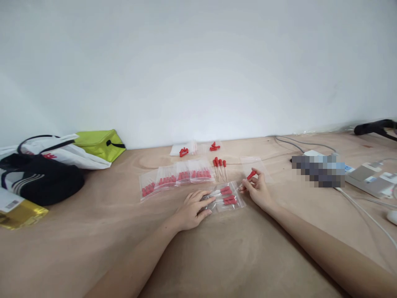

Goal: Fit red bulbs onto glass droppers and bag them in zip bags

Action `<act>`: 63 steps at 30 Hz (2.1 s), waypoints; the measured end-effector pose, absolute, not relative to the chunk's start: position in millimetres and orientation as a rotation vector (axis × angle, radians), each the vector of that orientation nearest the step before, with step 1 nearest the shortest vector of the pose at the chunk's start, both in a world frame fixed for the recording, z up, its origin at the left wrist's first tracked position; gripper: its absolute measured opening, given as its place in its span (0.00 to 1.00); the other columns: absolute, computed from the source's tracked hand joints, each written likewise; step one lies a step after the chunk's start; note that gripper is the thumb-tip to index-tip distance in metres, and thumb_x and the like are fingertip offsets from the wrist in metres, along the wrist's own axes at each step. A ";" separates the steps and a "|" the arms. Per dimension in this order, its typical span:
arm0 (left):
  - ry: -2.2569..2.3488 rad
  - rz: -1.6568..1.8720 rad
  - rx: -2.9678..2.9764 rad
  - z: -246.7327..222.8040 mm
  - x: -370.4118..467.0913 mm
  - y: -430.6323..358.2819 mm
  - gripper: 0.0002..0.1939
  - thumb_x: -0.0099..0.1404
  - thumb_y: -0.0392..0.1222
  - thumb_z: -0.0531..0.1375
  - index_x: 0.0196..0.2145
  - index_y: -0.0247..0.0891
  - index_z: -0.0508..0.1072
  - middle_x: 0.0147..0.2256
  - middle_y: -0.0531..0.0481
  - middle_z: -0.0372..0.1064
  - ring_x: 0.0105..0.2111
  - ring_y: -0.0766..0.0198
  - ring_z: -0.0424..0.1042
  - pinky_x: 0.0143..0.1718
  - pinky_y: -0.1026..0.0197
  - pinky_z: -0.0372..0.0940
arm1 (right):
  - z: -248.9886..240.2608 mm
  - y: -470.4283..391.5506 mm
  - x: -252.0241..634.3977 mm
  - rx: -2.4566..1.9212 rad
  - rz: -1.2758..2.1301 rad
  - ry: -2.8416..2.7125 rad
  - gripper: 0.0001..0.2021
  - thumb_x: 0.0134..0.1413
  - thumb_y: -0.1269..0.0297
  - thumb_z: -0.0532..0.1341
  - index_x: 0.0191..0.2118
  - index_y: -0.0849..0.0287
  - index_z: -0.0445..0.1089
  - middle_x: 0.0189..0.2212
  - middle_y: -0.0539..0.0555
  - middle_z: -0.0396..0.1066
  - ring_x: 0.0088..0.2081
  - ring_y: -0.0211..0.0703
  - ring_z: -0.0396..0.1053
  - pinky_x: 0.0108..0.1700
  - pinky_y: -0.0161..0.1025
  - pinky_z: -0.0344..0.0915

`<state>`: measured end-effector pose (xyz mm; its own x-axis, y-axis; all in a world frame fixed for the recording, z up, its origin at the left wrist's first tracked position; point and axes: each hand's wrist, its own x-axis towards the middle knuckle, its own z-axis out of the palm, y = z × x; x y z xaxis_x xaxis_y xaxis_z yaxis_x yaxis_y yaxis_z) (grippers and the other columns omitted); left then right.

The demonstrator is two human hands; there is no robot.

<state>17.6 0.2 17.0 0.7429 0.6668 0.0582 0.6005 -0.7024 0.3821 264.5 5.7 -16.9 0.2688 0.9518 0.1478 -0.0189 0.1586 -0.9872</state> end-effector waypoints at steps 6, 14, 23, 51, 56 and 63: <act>0.971 0.296 2.603 16.7 17.2 -0.5 0.20 0.63 0.43 0.52 0.53 0.49 0.60 0.56 0.47 0.51 0.56 0.54 0.50 0.54 0.47 0.48 | -15.2 3.8 261.4 -1.143 0.874 -0.995 0.28 0.41 0.49 0.59 0.44 0.52 0.43 0.26 0.45 0.61 0.24 0.37 0.67 0.31 0.41 0.69; 0.989 0.286 2.587 16.5 17.0 -0.6 0.21 0.63 0.45 0.52 0.54 0.47 0.58 0.56 0.46 0.51 0.56 0.54 0.50 0.54 0.47 0.48 | -13.6 -5.3 261.8 -1.148 1.075 -0.965 0.23 0.39 0.47 0.60 0.37 0.54 0.53 0.24 0.47 0.66 0.24 0.37 0.67 0.30 0.40 0.67; 0.983 0.287 2.609 15.3 16.0 0.1 0.21 0.63 0.45 0.51 0.54 0.45 0.58 0.55 0.46 0.52 0.55 0.55 0.51 0.54 0.47 0.48 | -24.7 -0.8 262.6 -1.295 1.061 -1.289 0.16 0.36 0.55 0.63 0.30 0.58 0.61 0.23 0.47 0.64 0.19 0.31 0.59 0.20 0.32 0.58; 0.905 0.294 2.561 26.6 14.7 -3.2 0.26 0.58 0.43 0.56 0.54 0.50 0.58 0.57 0.51 0.50 0.56 0.54 0.50 0.55 0.47 0.45 | -9.2 7.3 263.5 -1.301 1.340 -1.390 0.17 0.32 0.51 0.65 0.21 0.60 0.62 0.17 0.45 0.62 0.19 0.31 0.58 0.23 0.31 0.55; 0.908 0.390 2.511 22.6 12.8 -2.6 0.28 0.60 0.50 0.54 0.57 0.45 0.53 0.57 0.48 0.51 0.56 0.55 0.50 0.56 0.49 0.47 | 6.7 7.9 289.9 -1.145 1.574 -1.256 0.16 0.37 0.51 0.63 0.25 0.59 0.62 0.20 0.47 0.65 0.21 0.34 0.63 0.26 0.34 0.62; 0.922 0.346 2.567 20.0 14.7 -3.2 0.31 0.58 0.54 0.54 0.57 0.43 0.53 0.56 0.47 0.52 0.56 0.54 0.50 0.56 0.49 0.46 | -1.8 44.8 328.9 -1.113 1.224 -0.890 0.10 0.42 0.56 0.61 0.30 0.56 0.64 0.28 0.53 0.71 0.28 0.42 0.69 0.28 0.40 0.67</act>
